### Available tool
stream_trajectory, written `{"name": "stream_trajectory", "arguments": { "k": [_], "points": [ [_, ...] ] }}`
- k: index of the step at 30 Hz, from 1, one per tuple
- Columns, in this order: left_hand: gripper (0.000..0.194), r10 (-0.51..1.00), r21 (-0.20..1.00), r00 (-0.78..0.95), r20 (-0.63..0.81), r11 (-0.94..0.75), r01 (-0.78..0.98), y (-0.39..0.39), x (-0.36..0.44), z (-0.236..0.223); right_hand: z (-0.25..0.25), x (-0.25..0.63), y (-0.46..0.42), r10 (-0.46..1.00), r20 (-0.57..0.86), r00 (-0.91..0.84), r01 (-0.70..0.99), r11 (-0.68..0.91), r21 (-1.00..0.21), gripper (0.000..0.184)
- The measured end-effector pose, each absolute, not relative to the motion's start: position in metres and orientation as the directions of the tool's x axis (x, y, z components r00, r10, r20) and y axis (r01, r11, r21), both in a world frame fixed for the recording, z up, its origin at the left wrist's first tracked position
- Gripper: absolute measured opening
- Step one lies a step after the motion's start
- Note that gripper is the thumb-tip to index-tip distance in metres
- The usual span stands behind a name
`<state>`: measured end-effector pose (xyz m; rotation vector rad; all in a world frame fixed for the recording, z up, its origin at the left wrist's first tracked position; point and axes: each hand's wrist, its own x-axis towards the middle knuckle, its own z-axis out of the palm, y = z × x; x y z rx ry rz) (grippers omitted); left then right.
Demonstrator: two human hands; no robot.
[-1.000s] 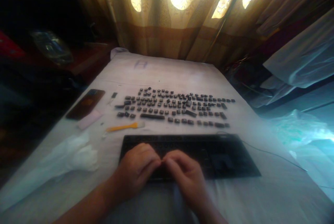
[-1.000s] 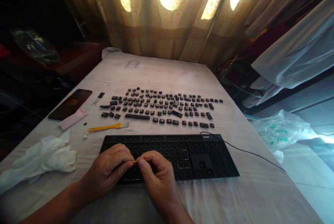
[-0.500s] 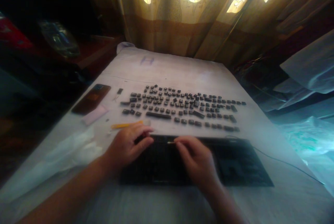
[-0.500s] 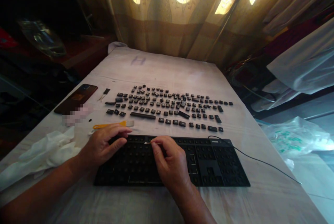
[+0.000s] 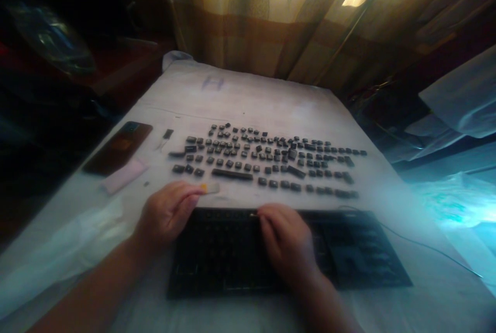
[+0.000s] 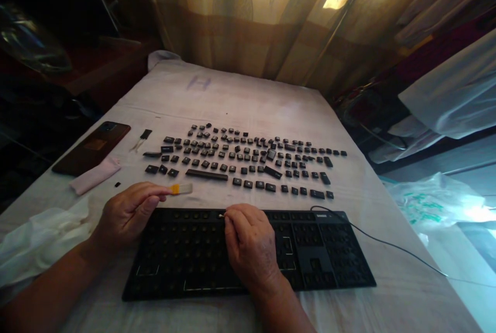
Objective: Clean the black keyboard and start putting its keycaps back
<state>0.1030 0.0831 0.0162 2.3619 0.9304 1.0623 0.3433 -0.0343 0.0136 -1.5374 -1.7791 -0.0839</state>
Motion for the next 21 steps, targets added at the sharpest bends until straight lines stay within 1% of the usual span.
{"name": "stream_trajectory", "arguments": {
  "k": [6, 9, 13, 21],
  "points": [
    [0.022, 0.736, 0.620, 0.476, 0.482, -0.670, 0.408, 0.0821, 0.1026, 0.0161, 0.0119, 0.3429, -0.0342, 0.818, 0.576, -0.003, 0.895, 0.260, -0.363, 0.017],
    [0.024, 0.747, 0.630, 0.475, 0.465, -0.657, 0.415, 0.0818, 0.1029, 0.0157, 0.0118, 0.3427, -0.0341, 0.825, 0.565, -0.011, 0.895, 0.260, -0.363, 0.017],
    [0.023, 0.739, 0.622, 0.475, 0.477, -0.666, 0.411, 0.0817, 0.1029, 0.0147, 0.0114, 0.3429, -0.0337, 0.836, 0.549, -0.011, 0.890, 0.258, -0.375, 0.018],
    [0.025, 0.758, 0.635, 0.454, 0.467, -0.646, 0.424, 0.0829, 0.1009, 0.0137, 0.0105, 0.3422, -0.0332, 0.829, 0.559, -0.014, 0.904, 0.250, -0.348, 0.019]
  ]
}}
